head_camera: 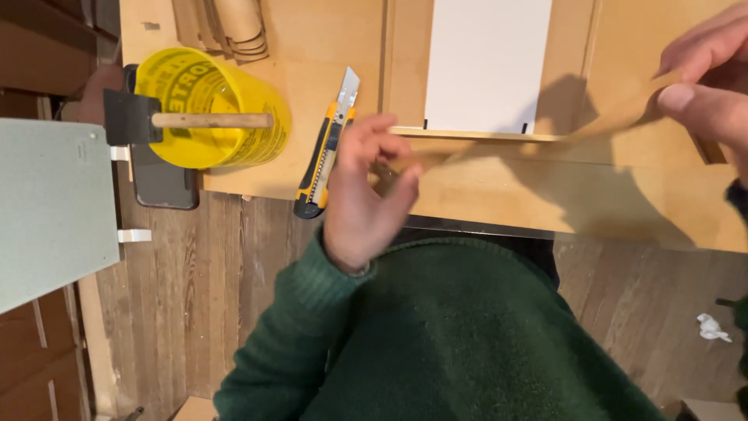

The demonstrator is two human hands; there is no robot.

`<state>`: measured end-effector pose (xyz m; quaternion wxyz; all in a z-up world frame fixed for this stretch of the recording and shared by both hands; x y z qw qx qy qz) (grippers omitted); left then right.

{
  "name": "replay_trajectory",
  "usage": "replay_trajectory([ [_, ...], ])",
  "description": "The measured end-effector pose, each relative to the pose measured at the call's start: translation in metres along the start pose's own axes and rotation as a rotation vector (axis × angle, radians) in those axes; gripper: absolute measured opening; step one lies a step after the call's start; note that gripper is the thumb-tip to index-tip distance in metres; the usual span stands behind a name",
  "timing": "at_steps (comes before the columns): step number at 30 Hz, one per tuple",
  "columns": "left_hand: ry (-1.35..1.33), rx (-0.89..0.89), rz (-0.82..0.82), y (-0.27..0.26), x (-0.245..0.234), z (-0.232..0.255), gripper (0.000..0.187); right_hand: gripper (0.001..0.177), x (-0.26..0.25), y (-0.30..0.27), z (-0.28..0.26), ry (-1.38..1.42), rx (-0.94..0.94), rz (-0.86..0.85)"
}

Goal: Applying adhesive paper tape to seal the back of a picture frame.

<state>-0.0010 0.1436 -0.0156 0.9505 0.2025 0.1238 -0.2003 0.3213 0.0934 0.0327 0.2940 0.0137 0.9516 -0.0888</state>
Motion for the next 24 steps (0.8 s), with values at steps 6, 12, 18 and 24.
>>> replay_trajectory([
  [6,-0.226,-0.097,0.046,0.028,-0.014,-0.035,0.056,0.003,0.025,-0.004,0.068,0.384,0.322,0.074],
  [12,0.053,-0.089,0.007,0.044,-0.021,-0.031,0.054,0.011,0.043,-0.001,0.066,0.29,0.451,0.031],
  [18,0.347,-0.027,-0.058,0.046,-0.021,-0.033,0.054,0.008,0.046,0.004,0.066,0.291,0.531,0.011],
  [24,0.465,0.111,-0.03,0.047,-0.026,-0.042,0.041,0.008,0.044,0.004,0.087,0.29,0.521,0.012],
])
Point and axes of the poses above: each hand's wrist, its own y-axis towards the middle knuckle, its own x-axis out of the palm, z = x × y, the point moved 5 cm from there along y, towards the middle knuckle, and after that the axes turned 10 degrees about x, right-handed, at the moved point
